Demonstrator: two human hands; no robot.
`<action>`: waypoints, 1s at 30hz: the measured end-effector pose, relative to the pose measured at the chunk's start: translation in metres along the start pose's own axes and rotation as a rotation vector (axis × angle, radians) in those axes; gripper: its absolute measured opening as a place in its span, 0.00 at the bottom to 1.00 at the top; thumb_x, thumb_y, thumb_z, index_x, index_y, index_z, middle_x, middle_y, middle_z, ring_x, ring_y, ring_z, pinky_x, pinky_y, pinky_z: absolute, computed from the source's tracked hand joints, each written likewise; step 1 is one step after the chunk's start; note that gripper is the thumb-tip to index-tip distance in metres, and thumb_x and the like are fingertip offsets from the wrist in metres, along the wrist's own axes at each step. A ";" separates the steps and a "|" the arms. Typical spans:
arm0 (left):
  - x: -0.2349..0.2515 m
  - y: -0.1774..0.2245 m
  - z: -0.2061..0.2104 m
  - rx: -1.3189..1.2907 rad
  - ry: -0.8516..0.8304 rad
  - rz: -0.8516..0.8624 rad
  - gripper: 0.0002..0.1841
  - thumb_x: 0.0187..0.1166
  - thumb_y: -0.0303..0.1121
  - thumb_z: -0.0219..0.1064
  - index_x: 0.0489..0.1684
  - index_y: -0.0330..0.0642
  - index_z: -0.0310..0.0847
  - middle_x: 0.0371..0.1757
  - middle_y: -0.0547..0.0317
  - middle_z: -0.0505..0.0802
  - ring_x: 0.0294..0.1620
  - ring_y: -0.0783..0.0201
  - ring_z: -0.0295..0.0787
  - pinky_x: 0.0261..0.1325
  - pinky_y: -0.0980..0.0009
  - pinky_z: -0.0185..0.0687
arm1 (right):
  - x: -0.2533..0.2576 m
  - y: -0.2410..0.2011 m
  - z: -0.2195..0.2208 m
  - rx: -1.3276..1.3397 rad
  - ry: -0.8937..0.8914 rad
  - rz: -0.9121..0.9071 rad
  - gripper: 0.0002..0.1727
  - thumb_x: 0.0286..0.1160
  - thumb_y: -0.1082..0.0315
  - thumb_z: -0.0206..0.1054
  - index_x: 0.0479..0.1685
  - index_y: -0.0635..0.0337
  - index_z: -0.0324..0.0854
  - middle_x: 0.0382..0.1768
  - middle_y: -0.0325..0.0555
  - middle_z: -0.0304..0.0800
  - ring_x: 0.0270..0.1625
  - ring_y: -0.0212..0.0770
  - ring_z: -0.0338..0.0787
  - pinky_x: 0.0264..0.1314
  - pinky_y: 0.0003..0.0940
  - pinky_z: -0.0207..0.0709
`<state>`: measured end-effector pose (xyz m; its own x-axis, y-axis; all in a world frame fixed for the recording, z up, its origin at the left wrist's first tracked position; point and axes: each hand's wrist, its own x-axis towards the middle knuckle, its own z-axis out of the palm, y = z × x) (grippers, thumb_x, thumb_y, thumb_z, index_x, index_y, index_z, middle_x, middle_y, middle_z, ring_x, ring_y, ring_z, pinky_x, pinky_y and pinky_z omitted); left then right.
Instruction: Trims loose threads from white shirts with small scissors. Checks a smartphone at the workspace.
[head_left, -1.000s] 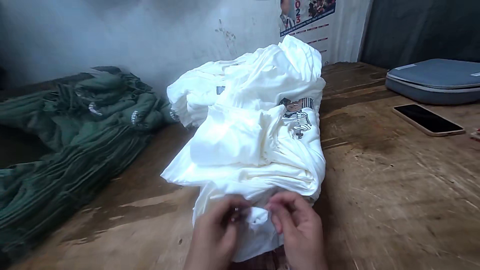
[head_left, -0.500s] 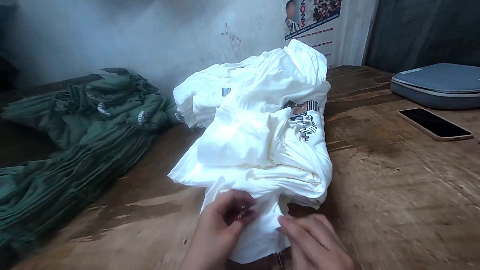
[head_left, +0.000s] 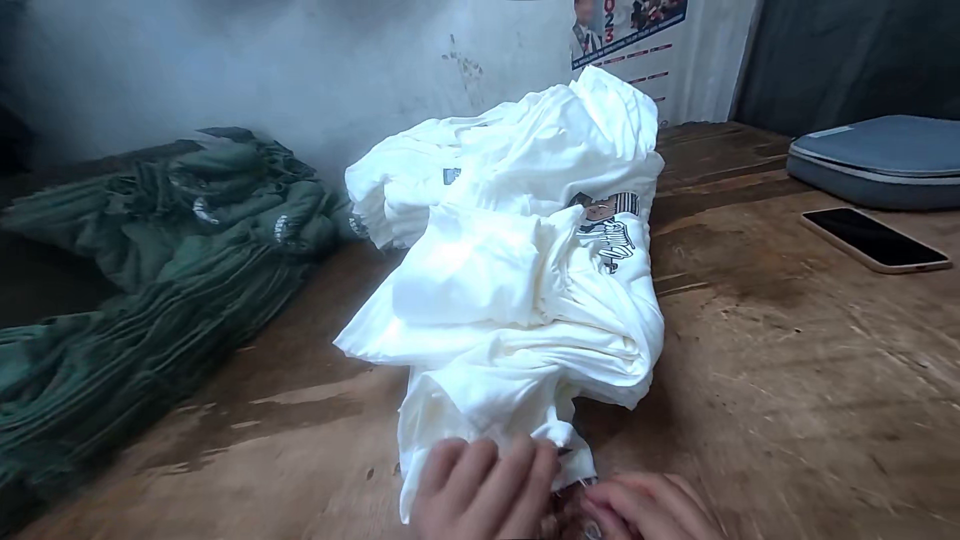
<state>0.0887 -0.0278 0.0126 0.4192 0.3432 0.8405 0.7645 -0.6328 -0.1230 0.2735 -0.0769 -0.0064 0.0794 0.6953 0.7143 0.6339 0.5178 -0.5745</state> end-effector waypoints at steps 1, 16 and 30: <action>0.002 -0.002 -0.001 -0.085 -0.055 -0.085 0.12 0.83 0.47 0.68 0.52 0.53 0.88 0.43 0.60 0.91 0.41 0.60 0.83 0.49 0.61 0.71 | 0.001 0.001 -0.003 -0.083 -0.055 0.048 0.05 0.70 0.64 0.77 0.33 0.53 0.95 0.35 0.41 0.96 0.40 0.38 0.93 0.49 0.37 0.82; 0.017 -0.064 -0.008 -0.088 -0.160 -0.356 0.09 0.58 0.46 0.67 0.26 0.61 0.94 0.25 0.74 0.86 0.24 0.78 0.80 0.24 0.75 0.76 | 0.036 -0.003 -0.016 -0.222 -0.467 0.154 0.11 0.76 0.62 0.71 0.46 0.60 0.90 0.44 0.53 0.92 0.49 0.56 0.92 0.51 0.55 0.83; 0.003 -0.001 -0.018 -0.132 -0.237 -0.241 0.13 0.80 0.42 0.71 0.55 0.49 0.93 0.46 0.52 0.94 0.44 0.53 0.88 0.44 0.56 0.79 | 0.018 0.010 0.027 -0.016 0.022 0.213 0.05 0.68 0.66 0.73 0.35 0.53 0.96 0.42 0.41 0.93 0.43 0.32 0.91 0.45 0.26 0.87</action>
<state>0.0809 -0.0384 0.0250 0.3481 0.6351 0.6895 0.7919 -0.5929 0.1464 0.2604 -0.0453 -0.0106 0.2300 0.7771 0.5859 0.6129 0.3520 -0.7074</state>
